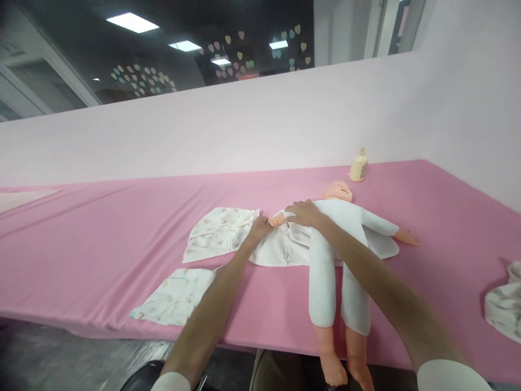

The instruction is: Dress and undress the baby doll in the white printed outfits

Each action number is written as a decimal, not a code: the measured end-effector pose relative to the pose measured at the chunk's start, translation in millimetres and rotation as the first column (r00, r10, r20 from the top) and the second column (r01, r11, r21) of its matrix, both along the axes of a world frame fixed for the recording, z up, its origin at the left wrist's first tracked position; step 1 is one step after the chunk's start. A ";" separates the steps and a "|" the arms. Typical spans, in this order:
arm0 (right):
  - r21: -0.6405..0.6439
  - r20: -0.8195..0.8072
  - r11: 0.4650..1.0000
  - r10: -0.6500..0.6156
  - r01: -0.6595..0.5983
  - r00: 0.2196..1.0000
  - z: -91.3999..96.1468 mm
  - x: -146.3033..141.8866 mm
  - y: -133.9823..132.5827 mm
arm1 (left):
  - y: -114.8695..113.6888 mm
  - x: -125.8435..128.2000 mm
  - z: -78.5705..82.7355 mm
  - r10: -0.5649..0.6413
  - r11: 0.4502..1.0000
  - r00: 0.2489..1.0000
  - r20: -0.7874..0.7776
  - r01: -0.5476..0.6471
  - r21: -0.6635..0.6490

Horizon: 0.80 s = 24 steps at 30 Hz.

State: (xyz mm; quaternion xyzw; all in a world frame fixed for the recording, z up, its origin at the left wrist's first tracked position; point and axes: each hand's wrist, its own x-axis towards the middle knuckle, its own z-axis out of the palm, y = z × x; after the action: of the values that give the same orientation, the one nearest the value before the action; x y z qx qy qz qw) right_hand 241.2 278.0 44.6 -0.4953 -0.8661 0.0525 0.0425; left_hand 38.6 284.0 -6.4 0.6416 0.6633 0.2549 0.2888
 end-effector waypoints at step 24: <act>0.170 0.096 0.964 -0.222 0.204 0.970 3.3 2.6 1.8 | -67.3 52.2 33.6 -0.340 0.919 0.677 0.652 0.388 0.076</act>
State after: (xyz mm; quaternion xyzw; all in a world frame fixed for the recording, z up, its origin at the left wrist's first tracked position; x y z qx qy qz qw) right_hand 243.8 279.7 47.9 -0.5829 -0.8101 -0.0500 0.0378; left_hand 90.8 216.6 27.2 0.6202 0.3873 0.3773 0.5683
